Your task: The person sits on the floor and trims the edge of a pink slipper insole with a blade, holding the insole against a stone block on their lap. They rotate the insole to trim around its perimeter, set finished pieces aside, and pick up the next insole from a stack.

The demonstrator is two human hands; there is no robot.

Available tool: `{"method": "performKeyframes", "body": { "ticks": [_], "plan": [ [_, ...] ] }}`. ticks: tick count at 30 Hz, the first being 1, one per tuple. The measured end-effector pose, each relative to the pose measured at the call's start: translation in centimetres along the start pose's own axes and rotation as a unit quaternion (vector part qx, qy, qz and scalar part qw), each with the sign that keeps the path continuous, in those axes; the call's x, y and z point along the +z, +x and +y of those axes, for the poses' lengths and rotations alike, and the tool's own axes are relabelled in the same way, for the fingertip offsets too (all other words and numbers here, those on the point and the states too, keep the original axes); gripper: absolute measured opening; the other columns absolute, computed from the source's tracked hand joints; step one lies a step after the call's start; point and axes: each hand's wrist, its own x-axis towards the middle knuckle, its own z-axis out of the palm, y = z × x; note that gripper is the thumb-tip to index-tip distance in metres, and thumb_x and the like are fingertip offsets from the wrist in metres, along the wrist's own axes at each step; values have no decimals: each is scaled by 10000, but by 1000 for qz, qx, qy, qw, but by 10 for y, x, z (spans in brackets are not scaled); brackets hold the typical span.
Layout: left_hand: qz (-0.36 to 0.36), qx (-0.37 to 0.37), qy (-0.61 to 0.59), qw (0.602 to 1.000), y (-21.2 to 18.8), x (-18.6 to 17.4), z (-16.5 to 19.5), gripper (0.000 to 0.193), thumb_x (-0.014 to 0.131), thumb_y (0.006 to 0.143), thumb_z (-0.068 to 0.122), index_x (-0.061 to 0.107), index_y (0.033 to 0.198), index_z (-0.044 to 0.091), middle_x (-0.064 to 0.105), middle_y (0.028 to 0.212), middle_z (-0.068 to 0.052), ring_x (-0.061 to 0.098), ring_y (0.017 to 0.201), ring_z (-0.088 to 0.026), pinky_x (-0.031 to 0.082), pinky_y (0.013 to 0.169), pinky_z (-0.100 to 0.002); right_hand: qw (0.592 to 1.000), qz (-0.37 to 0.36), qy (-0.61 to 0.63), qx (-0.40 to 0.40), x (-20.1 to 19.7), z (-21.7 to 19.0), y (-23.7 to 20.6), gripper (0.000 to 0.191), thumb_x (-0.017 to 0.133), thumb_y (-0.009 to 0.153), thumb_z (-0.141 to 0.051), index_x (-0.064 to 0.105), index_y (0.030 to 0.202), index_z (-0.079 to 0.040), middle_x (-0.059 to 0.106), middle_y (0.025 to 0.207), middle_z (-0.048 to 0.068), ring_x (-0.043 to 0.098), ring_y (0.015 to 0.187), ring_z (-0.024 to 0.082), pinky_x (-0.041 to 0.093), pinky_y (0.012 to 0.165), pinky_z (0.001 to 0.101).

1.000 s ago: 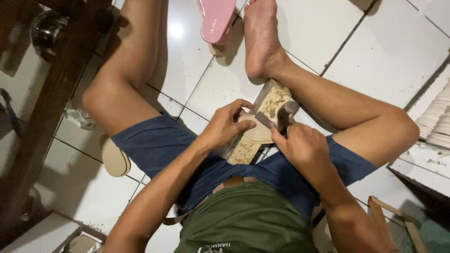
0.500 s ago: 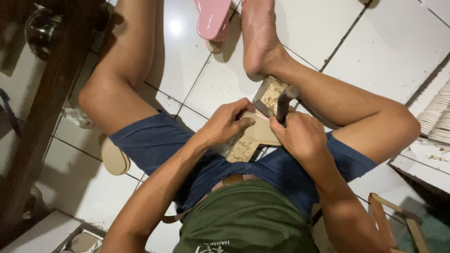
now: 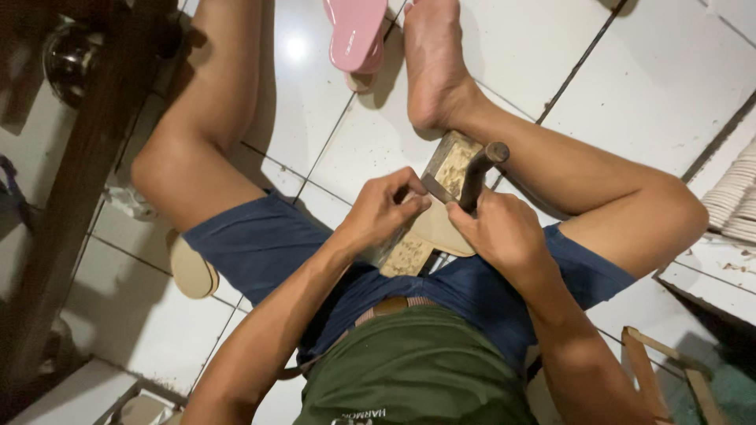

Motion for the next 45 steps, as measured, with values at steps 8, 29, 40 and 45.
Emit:
{"method": "performKeyframes", "body": {
  "ticks": [8, 29, 40, 45],
  "plan": [
    [-16, 18, 37, 999, 1, -5, -6, 221, 730, 908, 161, 649, 1063, 26, 639, 793, 18, 585, 718, -66, 496, 646, -239, 961, 188, -40, -197, -2, 5, -4, 381, 751, 950, -329, 660, 763, -9, 663, 692, 237, 665, 692, 445, 520, 648, 537],
    [25, -1, 17, 1000, -1, -3, -2, 204, 753, 854, 118, 683, 1034, 52, 659, 803, 2, 589, 719, -71, 519, 665, -251, 964, 143, -71, -212, -7, 7, -2, 386, 755, 945, -305, 664, 754, 17, 660, 693, 248, 674, 683, 441, 531, 636, 532],
    [52, -24, -53, 997, -3, 3, -1, 185, 749, 865, 114, 666, 1011, 34, 639, 783, 2, 571, 690, -70, 486, 605, -254, 999, -13, 2, -31, -23, -9, 3, 402, 687, 889, -402, 718, 822, -7, 691, 732, 243, 696, 727, 431, 550, 669, 519],
    [21, 44, 68, 996, -1, -3, -2, 172, 734, 913, 138, 682, 1027, 20, 622, 763, -7, 562, 706, -77, 475, 634, -244, 999, -23, -40, -19, -19, -2, 14, 349, 742, 905, -368, 735, 832, -28, 691, 709, 233, 687, 713, 429, 533, 672, 525]
  ]
}}
